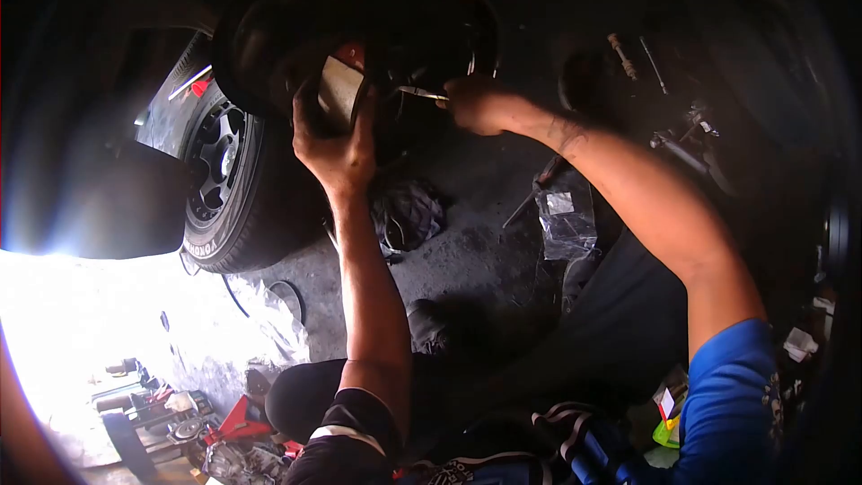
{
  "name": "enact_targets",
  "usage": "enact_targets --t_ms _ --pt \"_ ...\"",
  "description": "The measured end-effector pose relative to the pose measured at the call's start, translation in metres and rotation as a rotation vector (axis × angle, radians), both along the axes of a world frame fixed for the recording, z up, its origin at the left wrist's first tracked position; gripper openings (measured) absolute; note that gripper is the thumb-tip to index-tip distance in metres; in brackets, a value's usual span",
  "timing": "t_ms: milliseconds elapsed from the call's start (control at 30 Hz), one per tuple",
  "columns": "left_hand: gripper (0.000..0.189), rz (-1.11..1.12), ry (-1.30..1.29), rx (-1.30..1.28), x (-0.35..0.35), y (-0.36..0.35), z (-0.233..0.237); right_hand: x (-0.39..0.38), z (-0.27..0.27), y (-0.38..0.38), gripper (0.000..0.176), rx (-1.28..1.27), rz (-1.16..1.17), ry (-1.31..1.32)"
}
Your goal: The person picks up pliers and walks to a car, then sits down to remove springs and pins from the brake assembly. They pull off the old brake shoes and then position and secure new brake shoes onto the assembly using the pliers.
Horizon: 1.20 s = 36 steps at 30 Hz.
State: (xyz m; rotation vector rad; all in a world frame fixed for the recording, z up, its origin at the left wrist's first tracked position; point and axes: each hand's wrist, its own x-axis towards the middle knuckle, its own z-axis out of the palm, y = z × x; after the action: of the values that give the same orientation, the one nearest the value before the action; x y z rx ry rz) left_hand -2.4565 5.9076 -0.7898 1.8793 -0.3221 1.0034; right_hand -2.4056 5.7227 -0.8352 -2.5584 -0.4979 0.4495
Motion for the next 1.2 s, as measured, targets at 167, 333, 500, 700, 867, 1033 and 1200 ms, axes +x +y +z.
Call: enact_targets --t_ms 167,333,500,700,867,1033,1200 --pt "0.053 0.104 -0.099 0.074 0.002 0.003 -0.006 0.012 -0.003 -0.008 0.019 -0.102 0.049 -0.104" --pt "0.053 0.083 -0.116 -0.037 0.005 0.0 -0.012 0.005 -0.005 -0.009 0.024 -0.063 0.044 -0.206" --pt "0.051 0.172 -0.216 0.007 0.009 -0.006 -0.016 0.003 -0.012 -0.007 0.028 -0.069 0.042 -0.234" --pt "0.052 0.186 -0.276 -0.017 0.017 -0.015 -0.022 -0.016 -0.013 -0.003 0.02 -0.037 -0.013 -0.296" --pt "0.055 0.18 -0.262 -0.108 0.019 -0.018 -0.025 -0.033 -0.025 0.009 0.021 0.104 -0.189 -0.206" --pt "0.052 0.128 -0.292 -0.113 0.02 -0.02 -0.025 -0.042 -0.055 0.021 0.02 0.189 -0.254 -0.347" --pt "0.05 0.128 -0.339 -0.134 0.021 -0.019 -0.025 -0.038 -0.09 0.034 0.02 0.201 -0.374 -0.616"
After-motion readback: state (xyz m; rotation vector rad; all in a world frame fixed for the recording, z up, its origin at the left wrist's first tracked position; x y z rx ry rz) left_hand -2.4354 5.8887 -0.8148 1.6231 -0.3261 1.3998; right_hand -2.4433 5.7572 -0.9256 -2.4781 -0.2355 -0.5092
